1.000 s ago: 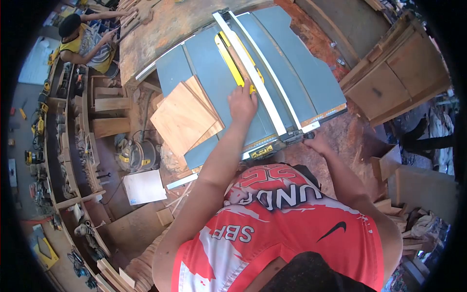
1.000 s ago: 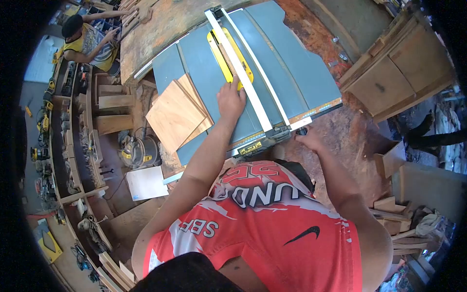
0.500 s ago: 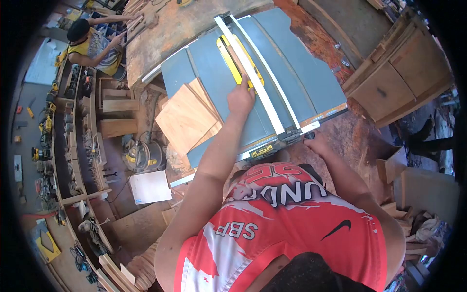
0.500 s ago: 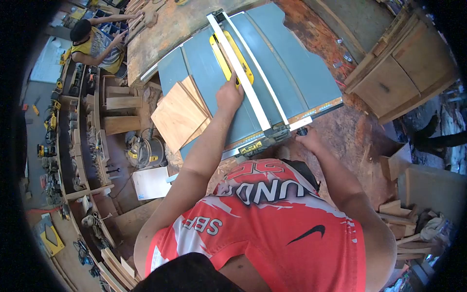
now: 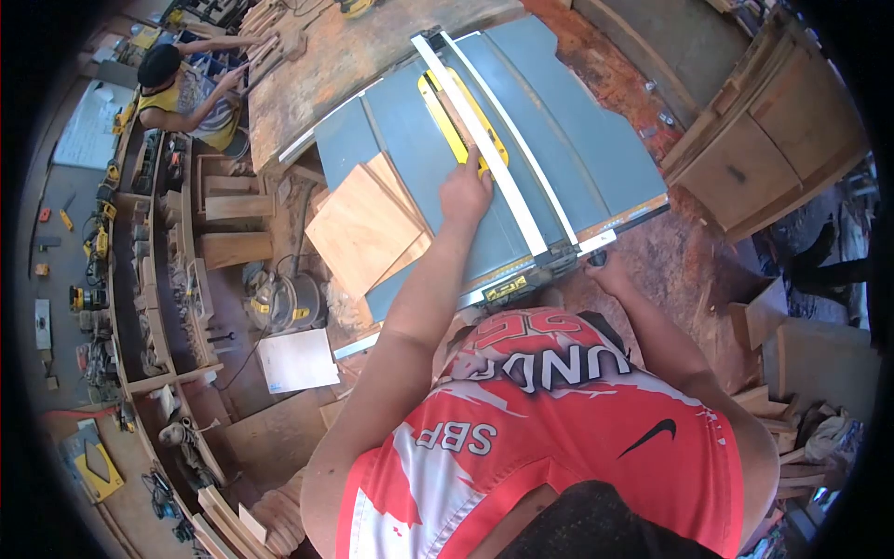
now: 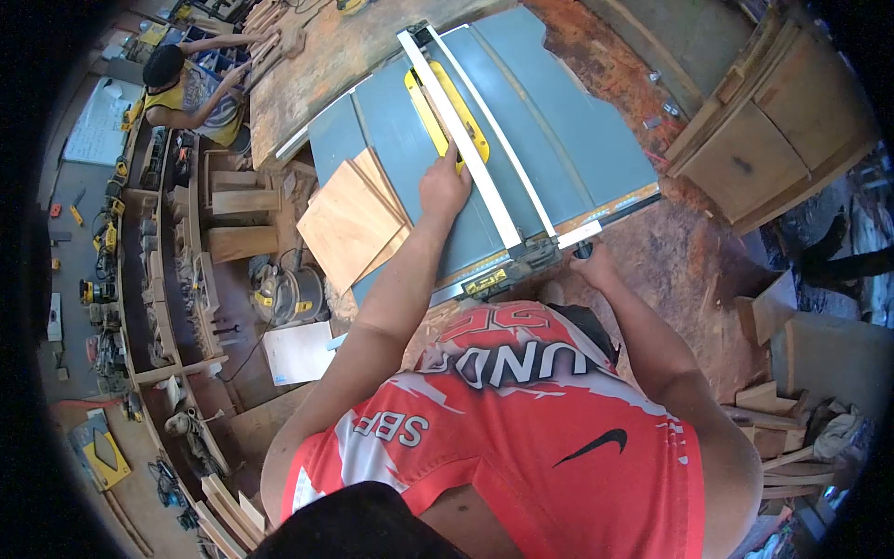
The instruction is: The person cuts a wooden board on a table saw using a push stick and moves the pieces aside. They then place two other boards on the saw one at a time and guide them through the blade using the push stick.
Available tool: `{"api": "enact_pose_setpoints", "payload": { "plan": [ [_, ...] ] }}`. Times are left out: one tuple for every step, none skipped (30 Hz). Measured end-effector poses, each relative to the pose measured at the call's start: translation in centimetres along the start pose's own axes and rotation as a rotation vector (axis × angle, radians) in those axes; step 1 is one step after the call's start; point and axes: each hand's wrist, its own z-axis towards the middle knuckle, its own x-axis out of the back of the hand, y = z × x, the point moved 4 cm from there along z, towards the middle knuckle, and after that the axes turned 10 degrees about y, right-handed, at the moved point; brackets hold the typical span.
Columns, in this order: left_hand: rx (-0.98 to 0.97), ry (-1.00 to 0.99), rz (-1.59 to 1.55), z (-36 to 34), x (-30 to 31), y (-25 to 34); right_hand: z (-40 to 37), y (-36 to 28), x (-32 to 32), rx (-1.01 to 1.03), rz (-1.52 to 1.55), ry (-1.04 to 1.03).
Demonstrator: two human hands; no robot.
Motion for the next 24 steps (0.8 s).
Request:
{"api": "enact_pose_setpoints", "payload": {
  "plan": [
    [0.007,0.004,-0.003,0.0,0.0,0.0,-0.2,-0.5,0.2,-0.031,0.016,-0.015],
    [0.014,0.009,-0.006,0.0,0.0,0.0,-0.4,-1.0,0.6,-0.03,0.015,-0.017],
    [0.016,0.009,-0.005,-0.1,0.1,0.0,-0.6,-2.1,1.2,0.007,0.024,-0.03],
    [0.013,0.006,-0.01,-0.1,0.1,0.0,-0.8,-2.9,1.6,0.046,0.033,-0.044],
    [0.011,0.003,-0.015,-0.1,0.2,0.0,-0.9,-3.2,1.9,0.048,0.03,-0.046],
    [0.018,0.006,-0.014,-0.1,0.2,0.0,-1.0,-3.6,2.2,0.067,0.052,-0.017],
    [0.008,-0.001,-0.02,-0.1,0.2,-0.1,-1.1,-3.9,2.3,0.088,0.074,0.009],
    [0.0,-0.007,-0.025,-0.1,0.2,-0.2,-1.2,-4.1,2.2,0.094,0.069,0.001],
    [0.012,-0.003,-0.023,-0.2,0.1,-0.5,-1.2,-4.2,2.2,0.106,0.01,0.042],
    [0.014,-0.02,-0.031,-0.2,-0.1,-0.6,-1.1,-4.4,2.3,0.118,-0.047,0.084],
    [0.016,-0.037,-0.04,-0.2,-0.3,-0.8,-0.8,-4.1,2.0,0.125,-0.053,0.077],
    [0.026,-0.034,-0.039,-0.1,-0.2,-0.8,-0.6,-3.7,1.6,0.053,-0.004,0.017],
    [0.034,-0.062,-0.033,0.0,-0.1,-0.8,-0.5,-3.4,1.2,-0.018,0.045,-0.042],
    [0.041,-0.088,-0.026,0.0,0.0,-0.8,-0.4,-3.3,1.3,-0.012,0.041,-0.047],
    [0.047,-0.082,-0.025,0.1,0.1,-0.8,-0.7,-3.9,1.8,-0.083,0.063,-0.084],
    [0.052,-0.073,-0.032,0.1,0.3,-0.7,-0.9,-4.3,1.9,-0.156,0.086,-0.12],
    [0.053,-0.064,-0.041,0.1,0.4,-0.7,-0.9,-4.1,1.8,-0.152,0.084,-0.121],
    [0.055,-0.062,-0.042,0.1,0.5,-0.8,-0.8,-3.8,1.6,-0.125,0.159,-0.132],
    [0.05,-0.066,-0.048,0.0,0.5,-0.7,-0.7,-3.6,1.6,-0.099,0.235,-0.141],
    [0.045,-0.071,-0.055,0.0,0.5,-0.7,-0.5,-3.2,1.6,-0.099,0.234,-0.141],
    [0.045,-0.071,-0.055,0.1,0.4,-0.8,-0.4,-3.3,1.6,-0.102,0.213,-0.15],
    [0.042,-0.045,-0.067,0.1,0.4,-0.9,-0.4,-3.4,1.6,-0.105,0.193,-0.16],
    [0.042,-0.026,-0.081,-0.3,0.2,-0.9,-0.6,-3.3,1.7,-0.114,0.19,-0.162],
    [0.044,-0.036,-0.084,-0.6,0.2,-0.9,-1.0,-4.4,2.1,-0.139,0.206,-0.17]
  ]
}}
